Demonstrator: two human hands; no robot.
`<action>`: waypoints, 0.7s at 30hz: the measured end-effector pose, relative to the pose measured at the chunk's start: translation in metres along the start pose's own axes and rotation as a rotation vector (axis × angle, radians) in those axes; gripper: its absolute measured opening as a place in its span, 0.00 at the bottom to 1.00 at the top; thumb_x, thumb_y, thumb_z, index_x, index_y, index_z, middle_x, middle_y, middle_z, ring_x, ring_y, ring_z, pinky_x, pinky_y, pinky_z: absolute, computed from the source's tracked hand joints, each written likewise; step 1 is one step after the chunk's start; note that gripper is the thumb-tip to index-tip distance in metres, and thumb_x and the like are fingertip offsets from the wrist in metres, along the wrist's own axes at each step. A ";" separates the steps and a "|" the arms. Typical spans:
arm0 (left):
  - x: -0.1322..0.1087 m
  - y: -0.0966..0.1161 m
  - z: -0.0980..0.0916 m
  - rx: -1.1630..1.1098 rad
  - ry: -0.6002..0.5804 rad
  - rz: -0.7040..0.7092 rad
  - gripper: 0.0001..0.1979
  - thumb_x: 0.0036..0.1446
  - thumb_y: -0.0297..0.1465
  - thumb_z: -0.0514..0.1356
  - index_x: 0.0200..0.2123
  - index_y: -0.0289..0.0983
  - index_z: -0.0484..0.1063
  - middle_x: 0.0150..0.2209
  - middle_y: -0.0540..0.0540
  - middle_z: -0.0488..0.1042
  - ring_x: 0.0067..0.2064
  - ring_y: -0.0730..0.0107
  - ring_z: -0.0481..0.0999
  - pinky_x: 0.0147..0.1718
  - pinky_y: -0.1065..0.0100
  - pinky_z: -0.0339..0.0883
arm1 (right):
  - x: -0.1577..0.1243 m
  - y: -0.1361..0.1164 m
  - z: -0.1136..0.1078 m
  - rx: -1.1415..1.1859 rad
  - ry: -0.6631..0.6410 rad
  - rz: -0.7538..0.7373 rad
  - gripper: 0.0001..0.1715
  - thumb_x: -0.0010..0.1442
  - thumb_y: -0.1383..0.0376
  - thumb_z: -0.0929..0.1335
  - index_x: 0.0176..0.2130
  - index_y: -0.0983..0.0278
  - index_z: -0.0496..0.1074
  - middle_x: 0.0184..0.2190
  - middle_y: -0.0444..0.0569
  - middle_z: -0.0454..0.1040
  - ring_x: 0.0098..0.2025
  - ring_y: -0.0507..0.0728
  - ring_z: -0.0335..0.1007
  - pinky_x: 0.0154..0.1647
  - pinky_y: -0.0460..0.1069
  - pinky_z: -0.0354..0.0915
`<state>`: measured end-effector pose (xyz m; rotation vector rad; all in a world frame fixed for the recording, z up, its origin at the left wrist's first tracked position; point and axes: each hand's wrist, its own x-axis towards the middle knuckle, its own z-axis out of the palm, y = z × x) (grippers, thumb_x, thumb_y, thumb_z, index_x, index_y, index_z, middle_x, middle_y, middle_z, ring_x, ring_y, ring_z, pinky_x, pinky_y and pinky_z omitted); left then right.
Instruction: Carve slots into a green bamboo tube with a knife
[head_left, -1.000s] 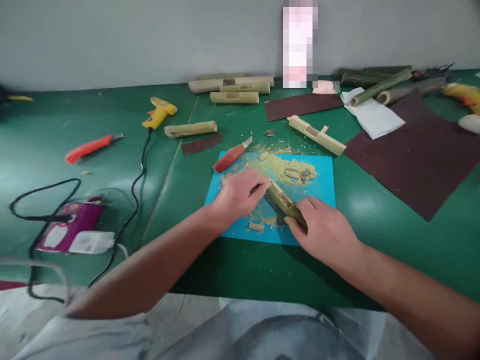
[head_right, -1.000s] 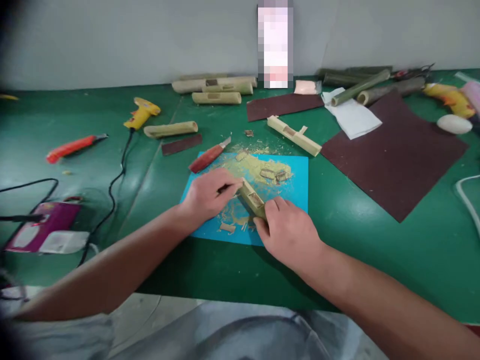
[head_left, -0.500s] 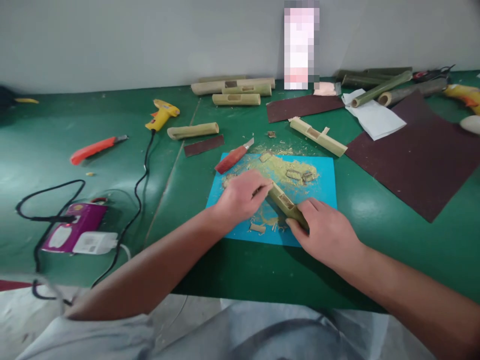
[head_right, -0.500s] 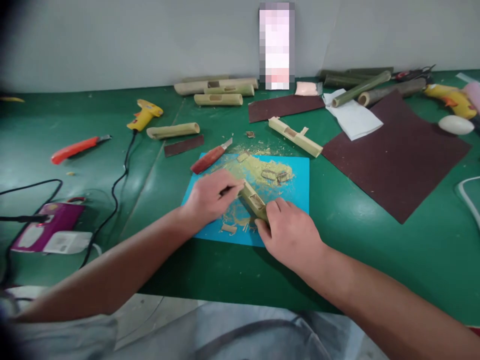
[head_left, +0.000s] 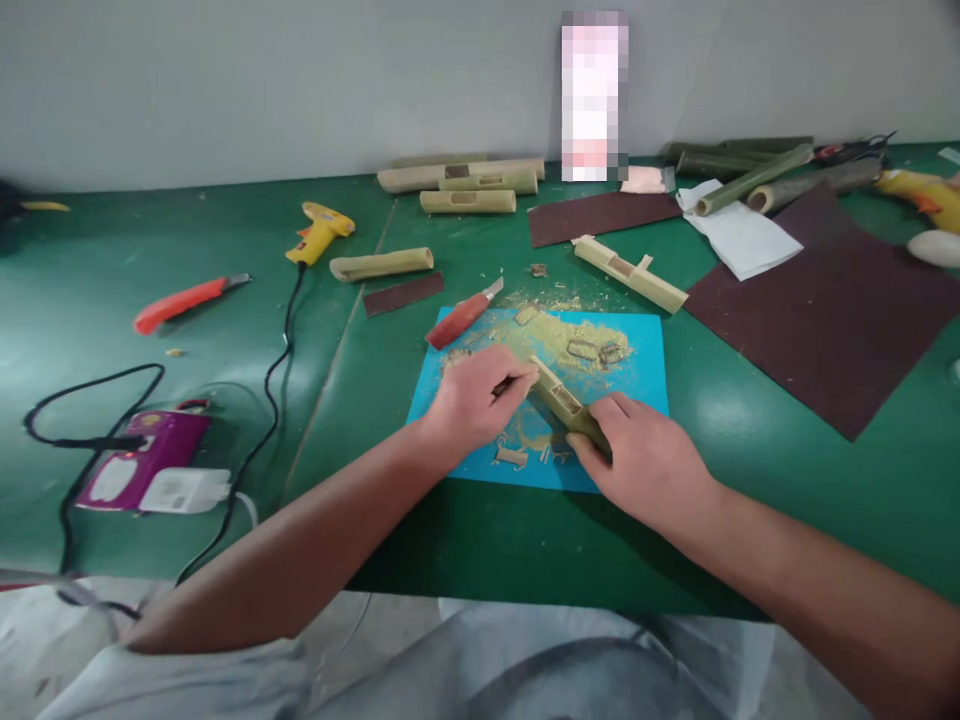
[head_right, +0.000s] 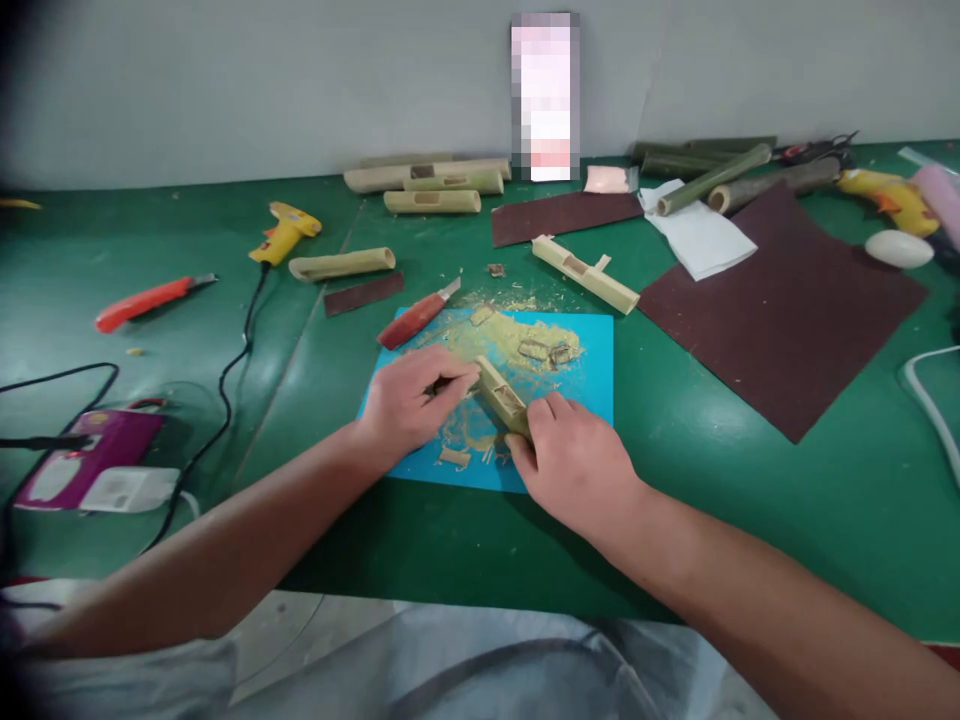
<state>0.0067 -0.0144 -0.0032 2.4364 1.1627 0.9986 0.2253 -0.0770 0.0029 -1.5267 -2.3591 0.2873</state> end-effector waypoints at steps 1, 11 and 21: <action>0.001 -0.002 0.000 -0.005 0.007 -0.001 0.08 0.65 0.28 0.58 0.33 0.36 0.74 0.28 0.49 0.73 0.32 0.72 0.71 0.33 0.69 0.66 | 0.000 0.000 0.000 0.001 0.002 0.000 0.11 0.66 0.59 0.64 0.34 0.62 0.67 0.31 0.48 0.71 0.32 0.55 0.67 0.30 0.50 0.54; 0.001 0.000 0.000 0.005 -0.097 0.044 0.10 0.68 0.31 0.56 0.34 0.36 0.76 0.29 0.48 0.73 0.33 0.70 0.73 0.35 0.67 0.68 | -0.001 -0.001 -0.002 -0.007 -0.015 0.010 0.10 0.65 0.59 0.66 0.33 0.63 0.67 0.31 0.47 0.71 0.32 0.55 0.67 0.29 0.50 0.54; -0.001 0.001 -0.001 0.015 -0.062 0.038 0.11 0.67 0.30 0.57 0.32 0.36 0.74 0.28 0.48 0.74 0.31 0.71 0.72 0.33 0.68 0.67 | -0.001 -0.001 -0.004 -0.002 -0.026 0.017 0.11 0.66 0.59 0.65 0.34 0.63 0.67 0.31 0.48 0.71 0.32 0.55 0.67 0.29 0.50 0.53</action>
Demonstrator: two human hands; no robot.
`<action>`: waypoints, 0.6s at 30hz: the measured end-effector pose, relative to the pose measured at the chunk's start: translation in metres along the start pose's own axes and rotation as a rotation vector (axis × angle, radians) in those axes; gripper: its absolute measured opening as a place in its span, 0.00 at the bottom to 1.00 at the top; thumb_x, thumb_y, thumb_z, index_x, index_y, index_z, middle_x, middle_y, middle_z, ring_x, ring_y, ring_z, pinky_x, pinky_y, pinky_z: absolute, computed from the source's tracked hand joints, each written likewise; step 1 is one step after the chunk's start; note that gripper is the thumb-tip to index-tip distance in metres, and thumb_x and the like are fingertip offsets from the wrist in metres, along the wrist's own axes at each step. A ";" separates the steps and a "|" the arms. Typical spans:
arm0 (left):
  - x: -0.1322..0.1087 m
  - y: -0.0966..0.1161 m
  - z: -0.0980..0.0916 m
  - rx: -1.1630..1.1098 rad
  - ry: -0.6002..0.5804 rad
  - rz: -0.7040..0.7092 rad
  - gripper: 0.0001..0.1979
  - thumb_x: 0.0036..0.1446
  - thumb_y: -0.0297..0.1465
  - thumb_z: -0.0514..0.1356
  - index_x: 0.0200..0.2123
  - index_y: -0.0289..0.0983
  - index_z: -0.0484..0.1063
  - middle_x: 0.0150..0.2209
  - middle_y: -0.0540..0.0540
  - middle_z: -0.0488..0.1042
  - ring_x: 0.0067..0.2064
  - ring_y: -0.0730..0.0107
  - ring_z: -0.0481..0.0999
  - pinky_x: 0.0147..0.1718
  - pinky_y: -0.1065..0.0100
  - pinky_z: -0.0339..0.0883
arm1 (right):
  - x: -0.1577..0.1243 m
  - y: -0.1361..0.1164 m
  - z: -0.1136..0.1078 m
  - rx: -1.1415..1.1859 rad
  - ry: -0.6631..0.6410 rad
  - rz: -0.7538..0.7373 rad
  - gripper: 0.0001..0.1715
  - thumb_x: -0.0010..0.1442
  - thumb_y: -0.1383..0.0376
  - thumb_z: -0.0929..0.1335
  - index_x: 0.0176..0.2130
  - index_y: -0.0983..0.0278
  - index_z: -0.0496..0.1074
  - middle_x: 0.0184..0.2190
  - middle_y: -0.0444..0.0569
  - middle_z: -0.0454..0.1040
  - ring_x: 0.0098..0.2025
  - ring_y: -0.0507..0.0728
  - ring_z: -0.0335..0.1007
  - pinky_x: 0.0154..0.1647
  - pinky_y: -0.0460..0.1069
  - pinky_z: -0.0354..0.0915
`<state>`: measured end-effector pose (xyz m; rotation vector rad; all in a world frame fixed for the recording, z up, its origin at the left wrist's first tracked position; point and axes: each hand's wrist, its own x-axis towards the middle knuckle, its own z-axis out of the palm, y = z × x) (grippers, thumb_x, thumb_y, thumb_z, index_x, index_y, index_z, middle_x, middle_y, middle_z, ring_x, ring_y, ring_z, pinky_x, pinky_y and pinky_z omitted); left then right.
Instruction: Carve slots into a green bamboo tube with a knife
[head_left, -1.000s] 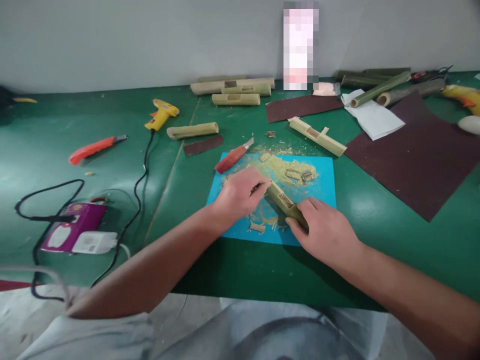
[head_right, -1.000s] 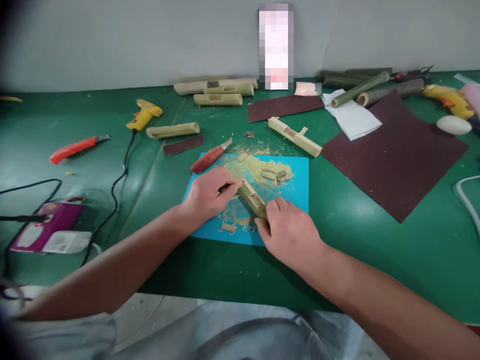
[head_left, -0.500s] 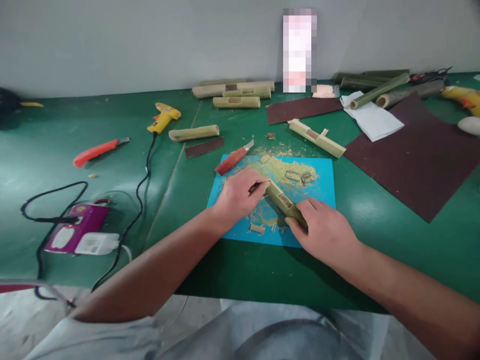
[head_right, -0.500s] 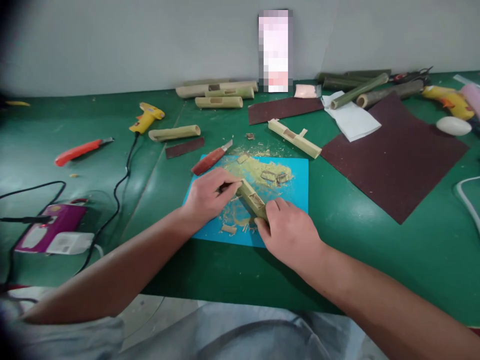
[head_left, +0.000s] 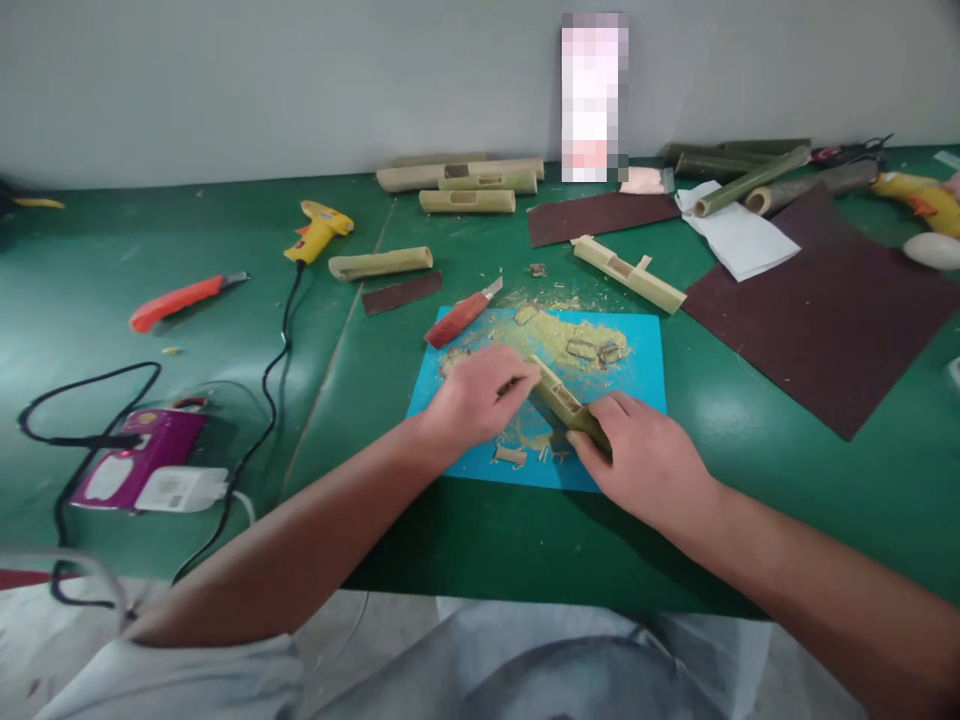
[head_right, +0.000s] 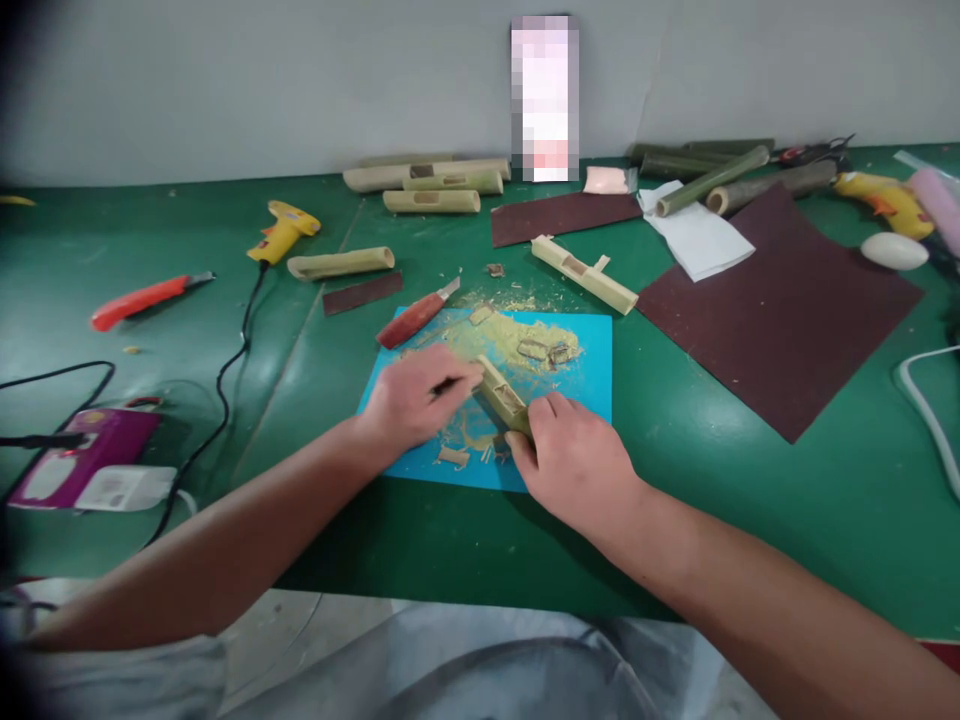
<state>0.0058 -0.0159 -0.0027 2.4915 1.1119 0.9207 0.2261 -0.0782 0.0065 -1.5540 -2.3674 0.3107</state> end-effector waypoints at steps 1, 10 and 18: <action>0.000 -0.002 -0.001 -0.003 0.025 -0.035 0.11 0.66 0.30 0.58 0.31 0.36 0.74 0.28 0.48 0.74 0.31 0.71 0.72 0.32 0.68 0.66 | 0.000 0.000 0.000 0.000 -0.006 0.005 0.11 0.66 0.59 0.65 0.34 0.63 0.67 0.31 0.48 0.71 0.32 0.55 0.67 0.29 0.50 0.52; 0.005 -0.010 -0.004 -0.030 0.039 -0.102 0.07 0.65 0.28 0.58 0.39 0.35 0.78 0.34 0.46 0.77 0.35 0.69 0.75 0.35 0.67 0.68 | 0.001 0.002 0.001 -0.016 -0.005 0.019 0.11 0.66 0.59 0.65 0.34 0.63 0.68 0.31 0.48 0.72 0.31 0.55 0.67 0.29 0.50 0.52; 0.006 -0.010 -0.005 0.002 0.016 -0.090 0.07 0.66 0.29 0.58 0.38 0.36 0.77 0.33 0.46 0.77 0.36 0.69 0.75 0.37 0.66 0.68 | -0.002 0.006 -0.003 -0.040 0.073 -0.040 0.13 0.65 0.56 0.66 0.37 0.64 0.70 0.33 0.50 0.72 0.34 0.57 0.68 0.30 0.51 0.55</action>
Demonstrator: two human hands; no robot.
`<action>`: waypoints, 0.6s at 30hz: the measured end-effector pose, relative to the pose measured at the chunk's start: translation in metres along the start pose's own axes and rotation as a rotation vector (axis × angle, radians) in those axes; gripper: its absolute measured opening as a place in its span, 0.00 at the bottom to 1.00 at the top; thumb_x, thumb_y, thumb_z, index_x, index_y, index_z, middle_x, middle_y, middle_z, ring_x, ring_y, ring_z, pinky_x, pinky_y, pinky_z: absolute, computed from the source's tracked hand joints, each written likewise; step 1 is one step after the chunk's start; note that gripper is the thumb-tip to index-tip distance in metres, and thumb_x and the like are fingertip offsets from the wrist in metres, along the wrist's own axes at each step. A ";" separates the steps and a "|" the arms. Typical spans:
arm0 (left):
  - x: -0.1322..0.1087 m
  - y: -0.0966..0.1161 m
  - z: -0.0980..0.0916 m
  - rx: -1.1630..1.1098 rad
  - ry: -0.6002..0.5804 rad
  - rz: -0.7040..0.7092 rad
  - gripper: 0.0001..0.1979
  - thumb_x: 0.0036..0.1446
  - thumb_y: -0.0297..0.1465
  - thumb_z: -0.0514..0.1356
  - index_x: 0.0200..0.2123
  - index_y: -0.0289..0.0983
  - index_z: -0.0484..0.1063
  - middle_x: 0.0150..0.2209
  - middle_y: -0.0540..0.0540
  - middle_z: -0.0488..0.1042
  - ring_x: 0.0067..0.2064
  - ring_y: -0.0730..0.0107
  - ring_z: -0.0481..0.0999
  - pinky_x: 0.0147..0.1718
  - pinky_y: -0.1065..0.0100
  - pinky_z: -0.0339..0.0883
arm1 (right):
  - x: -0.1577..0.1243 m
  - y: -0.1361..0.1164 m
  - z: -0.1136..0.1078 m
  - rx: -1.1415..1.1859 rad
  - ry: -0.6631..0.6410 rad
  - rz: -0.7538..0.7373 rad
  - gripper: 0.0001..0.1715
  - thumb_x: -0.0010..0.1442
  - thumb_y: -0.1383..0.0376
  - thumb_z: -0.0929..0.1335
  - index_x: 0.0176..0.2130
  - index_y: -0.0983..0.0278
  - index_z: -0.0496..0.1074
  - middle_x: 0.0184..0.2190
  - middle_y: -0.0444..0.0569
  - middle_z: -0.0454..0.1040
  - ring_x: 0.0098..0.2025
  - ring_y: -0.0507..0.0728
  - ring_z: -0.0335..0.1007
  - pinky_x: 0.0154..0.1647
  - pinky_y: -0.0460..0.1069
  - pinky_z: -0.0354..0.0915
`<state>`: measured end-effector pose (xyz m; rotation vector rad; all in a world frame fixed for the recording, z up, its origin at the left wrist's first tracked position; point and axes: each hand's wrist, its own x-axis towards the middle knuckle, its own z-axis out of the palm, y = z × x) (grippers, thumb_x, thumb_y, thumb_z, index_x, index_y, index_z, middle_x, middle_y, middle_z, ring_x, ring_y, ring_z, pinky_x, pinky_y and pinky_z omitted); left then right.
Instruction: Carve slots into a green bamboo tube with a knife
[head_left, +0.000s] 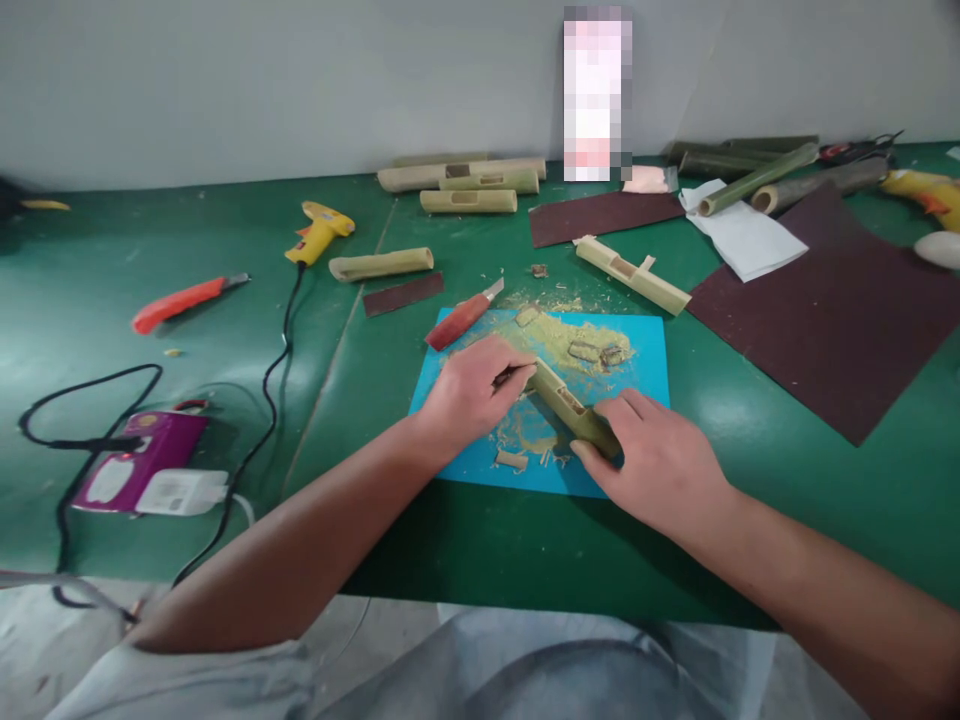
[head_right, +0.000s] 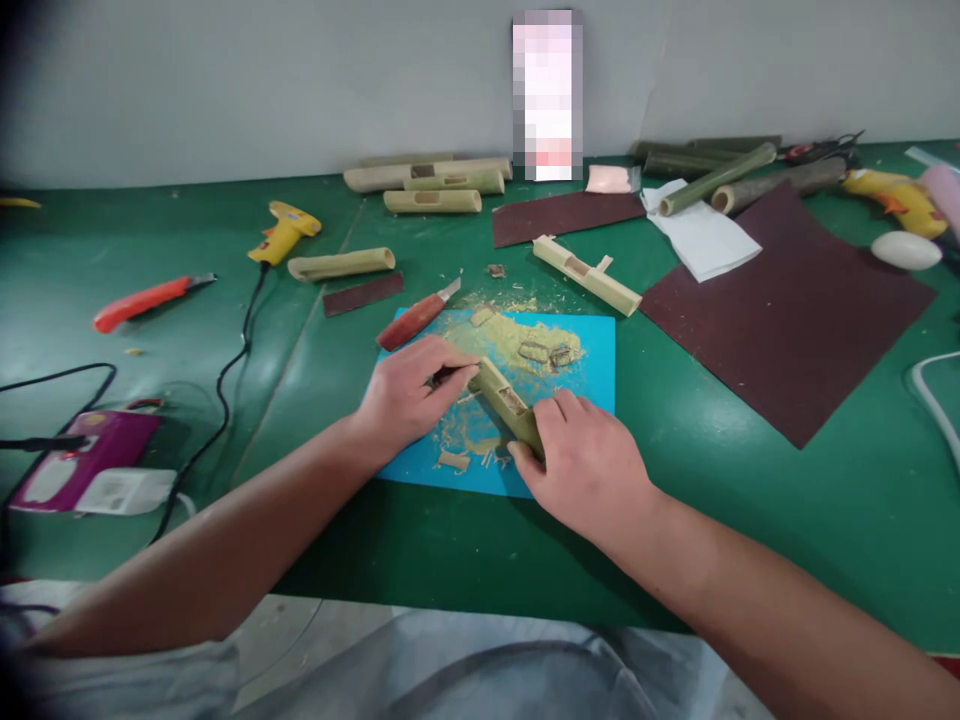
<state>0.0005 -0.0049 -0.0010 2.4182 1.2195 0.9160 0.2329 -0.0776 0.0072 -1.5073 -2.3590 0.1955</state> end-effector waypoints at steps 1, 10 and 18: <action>-0.001 0.002 0.001 0.005 -0.001 0.006 0.08 0.66 0.29 0.58 0.37 0.36 0.77 0.32 0.47 0.76 0.35 0.69 0.75 0.36 0.66 0.68 | 0.000 0.000 0.000 -0.002 -0.001 -0.004 0.13 0.65 0.57 0.66 0.35 0.64 0.70 0.32 0.49 0.71 0.33 0.57 0.68 0.30 0.51 0.55; -0.003 0.011 0.006 0.036 -0.022 0.080 0.11 0.68 0.30 0.56 0.34 0.36 0.75 0.28 0.47 0.74 0.33 0.69 0.73 0.34 0.67 0.67 | 0.001 -0.003 0.002 0.018 -0.046 0.045 0.13 0.66 0.60 0.64 0.34 0.64 0.70 0.30 0.49 0.72 0.31 0.56 0.67 0.30 0.50 0.55; -0.004 0.014 0.009 0.044 -0.029 0.101 0.13 0.69 0.31 0.55 0.32 0.36 0.74 0.28 0.48 0.72 0.32 0.71 0.71 0.33 0.67 0.66 | 0.001 -0.006 0.002 0.019 -0.046 0.045 0.13 0.67 0.59 0.64 0.34 0.64 0.70 0.30 0.49 0.71 0.32 0.55 0.67 0.30 0.50 0.55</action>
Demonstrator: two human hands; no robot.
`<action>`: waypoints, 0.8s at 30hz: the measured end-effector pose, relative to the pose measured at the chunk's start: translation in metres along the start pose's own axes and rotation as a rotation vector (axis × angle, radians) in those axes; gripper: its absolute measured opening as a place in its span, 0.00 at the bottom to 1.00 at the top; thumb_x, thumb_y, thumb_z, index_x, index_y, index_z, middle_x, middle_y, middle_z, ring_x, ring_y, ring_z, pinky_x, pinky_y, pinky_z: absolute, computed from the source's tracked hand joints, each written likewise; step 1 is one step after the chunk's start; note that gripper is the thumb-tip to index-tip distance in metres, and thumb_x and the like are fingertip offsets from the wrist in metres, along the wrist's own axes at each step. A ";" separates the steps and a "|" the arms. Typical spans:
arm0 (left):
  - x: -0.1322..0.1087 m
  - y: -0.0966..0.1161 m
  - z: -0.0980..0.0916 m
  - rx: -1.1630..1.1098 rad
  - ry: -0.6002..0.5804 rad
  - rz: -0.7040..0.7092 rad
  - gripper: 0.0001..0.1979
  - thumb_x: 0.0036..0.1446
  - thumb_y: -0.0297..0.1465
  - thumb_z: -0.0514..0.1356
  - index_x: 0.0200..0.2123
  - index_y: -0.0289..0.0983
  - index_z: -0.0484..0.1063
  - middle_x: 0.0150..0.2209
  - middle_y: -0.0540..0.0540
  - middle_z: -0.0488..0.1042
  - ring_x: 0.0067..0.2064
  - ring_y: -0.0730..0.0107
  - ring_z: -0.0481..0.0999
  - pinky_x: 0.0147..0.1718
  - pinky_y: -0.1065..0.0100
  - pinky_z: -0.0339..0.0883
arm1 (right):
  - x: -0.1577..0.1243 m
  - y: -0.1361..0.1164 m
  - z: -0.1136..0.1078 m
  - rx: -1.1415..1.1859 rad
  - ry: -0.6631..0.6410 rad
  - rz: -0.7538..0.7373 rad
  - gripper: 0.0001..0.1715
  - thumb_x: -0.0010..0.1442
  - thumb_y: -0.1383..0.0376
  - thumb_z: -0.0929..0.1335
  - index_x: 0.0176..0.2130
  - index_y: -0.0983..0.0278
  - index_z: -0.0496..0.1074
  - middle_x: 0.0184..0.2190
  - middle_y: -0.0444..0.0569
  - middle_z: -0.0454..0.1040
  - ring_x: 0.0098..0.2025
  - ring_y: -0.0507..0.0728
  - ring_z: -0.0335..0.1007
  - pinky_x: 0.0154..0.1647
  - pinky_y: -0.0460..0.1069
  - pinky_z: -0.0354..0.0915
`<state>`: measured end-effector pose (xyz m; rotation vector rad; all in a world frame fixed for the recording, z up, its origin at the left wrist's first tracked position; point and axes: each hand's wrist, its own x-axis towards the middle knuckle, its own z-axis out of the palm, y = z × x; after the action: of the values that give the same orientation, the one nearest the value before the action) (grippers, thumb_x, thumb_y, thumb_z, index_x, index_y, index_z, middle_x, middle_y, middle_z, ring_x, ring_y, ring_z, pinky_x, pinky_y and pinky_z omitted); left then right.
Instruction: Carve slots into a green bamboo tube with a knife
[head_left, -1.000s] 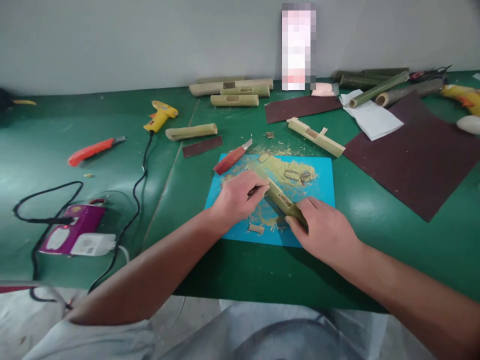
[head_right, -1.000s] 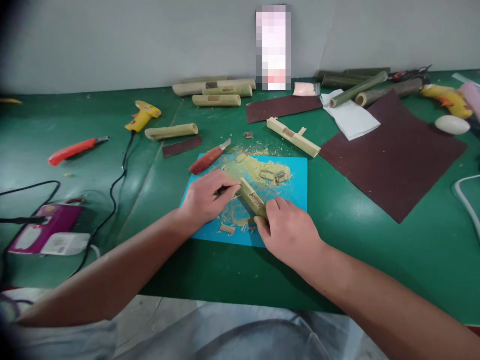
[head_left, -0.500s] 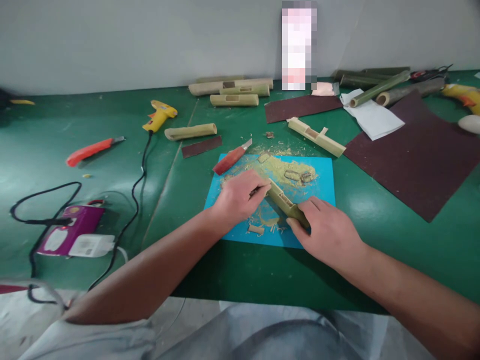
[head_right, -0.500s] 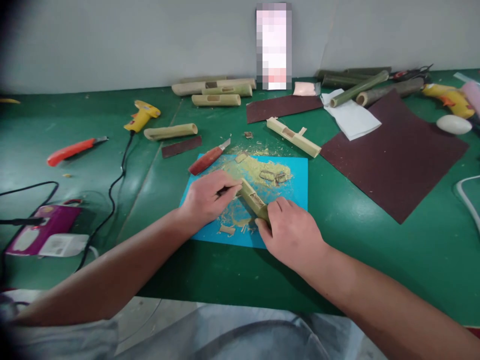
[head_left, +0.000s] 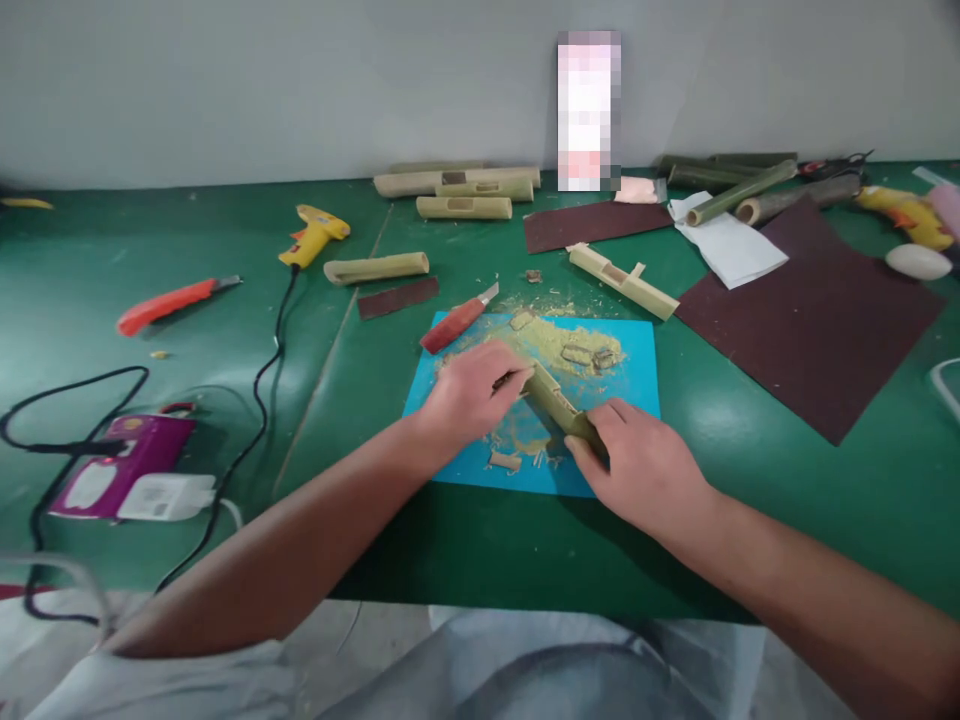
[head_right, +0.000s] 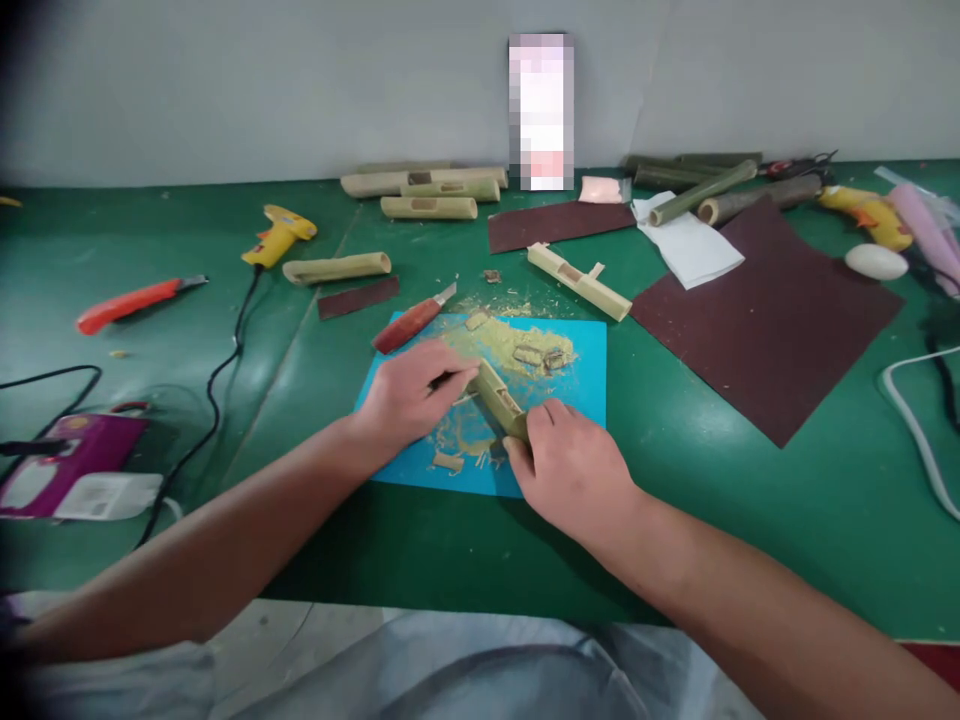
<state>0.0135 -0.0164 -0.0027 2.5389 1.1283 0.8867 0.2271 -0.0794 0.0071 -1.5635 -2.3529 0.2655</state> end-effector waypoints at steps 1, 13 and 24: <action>-0.001 0.000 0.000 0.002 -0.005 0.013 0.13 0.69 0.31 0.55 0.32 0.36 0.74 0.28 0.48 0.72 0.32 0.70 0.71 0.33 0.67 0.65 | 0.000 0.000 0.000 0.000 0.000 0.000 0.12 0.66 0.59 0.64 0.33 0.64 0.70 0.30 0.49 0.71 0.32 0.55 0.66 0.30 0.50 0.54; -0.002 0.006 0.000 0.008 -0.069 0.143 0.15 0.70 0.31 0.53 0.30 0.36 0.72 0.26 0.49 0.70 0.30 0.71 0.69 0.31 0.68 0.64 | 0.000 0.001 0.002 0.005 0.002 -0.006 0.11 0.65 0.60 0.66 0.33 0.63 0.68 0.30 0.48 0.71 0.31 0.55 0.67 0.29 0.50 0.54; -0.001 -0.002 0.000 0.012 0.006 0.072 0.12 0.69 0.30 0.54 0.35 0.35 0.75 0.29 0.47 0.73 0.33 0.70 0.72 0.35 0.68 0.67 | -0.001 -0.001 0.002 -0.004 0.001 -0.010 0.11 0.65 0.60 0.66 0.33 0.63 0.68 0.30 0.47 0.70 0.31 0.55 0.67 0.30 0.50 0.54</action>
<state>0.0114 -0.0159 -0.0038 2.6035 1.0532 0.9071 0.2262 -0.0802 0.0052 -1.5522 -2.3610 0.2579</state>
